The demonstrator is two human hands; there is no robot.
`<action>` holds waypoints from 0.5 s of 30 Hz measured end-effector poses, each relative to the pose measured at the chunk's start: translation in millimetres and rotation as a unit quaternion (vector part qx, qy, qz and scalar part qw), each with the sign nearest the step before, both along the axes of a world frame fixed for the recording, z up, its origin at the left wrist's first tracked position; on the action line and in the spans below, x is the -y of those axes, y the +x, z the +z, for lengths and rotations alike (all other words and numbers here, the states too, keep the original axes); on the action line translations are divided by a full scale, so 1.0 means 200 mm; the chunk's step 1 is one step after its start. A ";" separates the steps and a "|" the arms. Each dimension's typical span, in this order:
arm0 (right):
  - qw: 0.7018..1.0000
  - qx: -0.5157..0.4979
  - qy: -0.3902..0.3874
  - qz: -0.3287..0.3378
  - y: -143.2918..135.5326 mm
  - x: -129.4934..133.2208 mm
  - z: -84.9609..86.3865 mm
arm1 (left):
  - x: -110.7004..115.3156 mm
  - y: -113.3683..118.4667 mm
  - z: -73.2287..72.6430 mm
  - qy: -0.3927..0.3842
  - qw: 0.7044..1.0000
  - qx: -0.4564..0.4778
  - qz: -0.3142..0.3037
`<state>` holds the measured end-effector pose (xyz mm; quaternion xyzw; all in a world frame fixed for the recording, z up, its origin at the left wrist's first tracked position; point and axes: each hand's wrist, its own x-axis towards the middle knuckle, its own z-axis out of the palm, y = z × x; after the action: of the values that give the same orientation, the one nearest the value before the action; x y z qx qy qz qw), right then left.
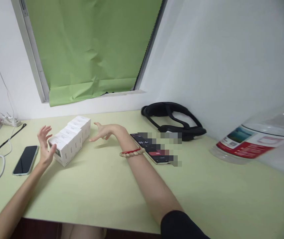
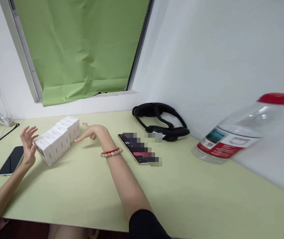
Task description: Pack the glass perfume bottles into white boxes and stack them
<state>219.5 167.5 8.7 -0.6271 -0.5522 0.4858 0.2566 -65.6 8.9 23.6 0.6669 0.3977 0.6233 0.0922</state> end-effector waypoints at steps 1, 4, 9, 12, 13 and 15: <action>1.000 -0.016 -0.001 -0.009 -0.01 0.00 0.00 | -0.01 -0.03 0.01 -0.031 0.999 0.008 -0.024; 0.997 -0.060 0.013 0.049 -0.07 0.04 0.01 | -0.04 -0.08 0.03 -0.194 0.974 0.058 -0.100; 0.961 -0.077 0.244 0.103 -0.18 0.17 0.10 | -0.05 -0.06 0.00 -0.346 0.911 0.161 -0.160; 0.943 -0.052 0.299 0.135 -0.20 0.22 0.17 | -0.06 -0.05 -0.05 -0.363 0.898 0.214 -0.130; 0.943 -0.041 0.296 0.148 -0.21 0.24 0.19 | -0.06 -0.04 -0.07 -0.367 0.895 0.222 -0.120; 0.947 -0.011 0.269 0.173 -0.22 0.25 0.21 | -0.07 -0.03 -0.09 -0.377 0.892 0.224 -0.108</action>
<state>175.7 116.7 51.1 -0.4241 -0.7595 0.3630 0.3340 -71.9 22.5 5.7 0.4636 0.4971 0.5458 0.4899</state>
